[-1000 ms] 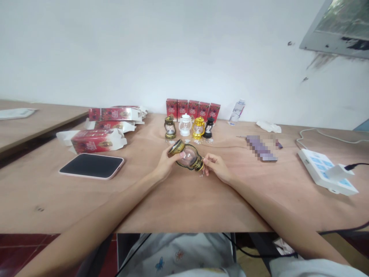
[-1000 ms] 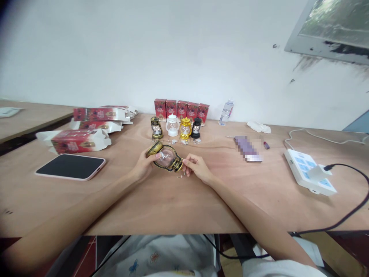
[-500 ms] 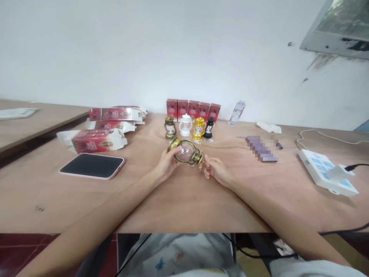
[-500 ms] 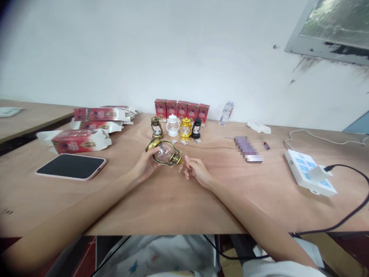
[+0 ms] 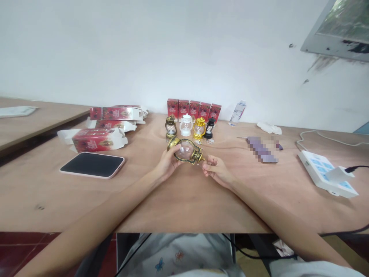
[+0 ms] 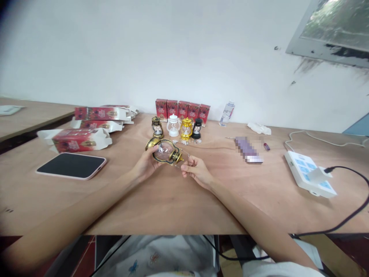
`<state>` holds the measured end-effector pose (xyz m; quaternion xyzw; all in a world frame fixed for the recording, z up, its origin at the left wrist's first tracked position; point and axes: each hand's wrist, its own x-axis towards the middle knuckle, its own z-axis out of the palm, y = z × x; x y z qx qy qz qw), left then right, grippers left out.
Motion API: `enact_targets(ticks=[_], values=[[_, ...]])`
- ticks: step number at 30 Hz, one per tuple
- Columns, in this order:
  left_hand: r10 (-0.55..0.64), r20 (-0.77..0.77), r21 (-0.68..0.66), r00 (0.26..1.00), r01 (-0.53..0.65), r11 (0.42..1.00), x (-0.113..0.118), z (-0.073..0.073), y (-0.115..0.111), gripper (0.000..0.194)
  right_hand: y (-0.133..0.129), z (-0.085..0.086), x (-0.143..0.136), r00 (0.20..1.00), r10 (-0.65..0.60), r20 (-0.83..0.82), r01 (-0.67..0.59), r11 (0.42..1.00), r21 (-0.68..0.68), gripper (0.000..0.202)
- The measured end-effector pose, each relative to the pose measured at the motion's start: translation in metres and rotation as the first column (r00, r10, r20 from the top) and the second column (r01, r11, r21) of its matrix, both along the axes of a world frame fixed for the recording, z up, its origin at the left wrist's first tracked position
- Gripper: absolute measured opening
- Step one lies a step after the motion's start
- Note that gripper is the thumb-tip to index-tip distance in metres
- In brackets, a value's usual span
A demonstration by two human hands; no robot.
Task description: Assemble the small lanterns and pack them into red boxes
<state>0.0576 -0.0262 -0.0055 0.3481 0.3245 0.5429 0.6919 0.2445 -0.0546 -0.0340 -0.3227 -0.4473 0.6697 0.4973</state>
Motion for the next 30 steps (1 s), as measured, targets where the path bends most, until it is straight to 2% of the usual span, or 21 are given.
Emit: enact_targets(ticks=[8, 15, 22, 25, 30], values=[[-0.030, -0.014, 0.003, 0.999, 0.030, 1.000, 0.0036, -0.0020, -0.0038, 0.025, 0.0019, -0.0059, -0.0033, 0.997, -0.075, -0.012, 0.075, 0.997, -0.024, 0.050], [-0.055, -0.008, -0.015, 0.998, 0.055, 0.998, 0.0037, 0.0000, -0.0052, 0.028, 0.0029, -0.0060, -0.0039, 0.996, -0.091, -0.005, 0.090, 0.996, -0.008, 0.052], [-0.081, 0.006, -0.099, 0.997, 0.081, 0.992, 0.0045, -0.0008, -0.0030, 0.021, 0.0014, -0.0065, -0.0063, 0.989, -0.146, -0.014, 0.146, 0.989, 0.018, 0.053], [-0.079, 0.012, -0.112, 0.997, 0.080, 0.990, 0.0043, 0.0012, -0.0040, 0.021, 0.0023, -0.0050, -0.0068, 0.988, -0.151, 0.028, 0.149, 0.988, 0.048, 0.054], [-0.081, 0.025, -0.098, 0.996, 0.083, 0.992, 0.0033, 0.0047, -0.0044, 0.021, 0.0090, -0.0035, -0.0063, 0.972, -0.196, 0.134, 0.172, 0.970, 0.171, 0.057]])
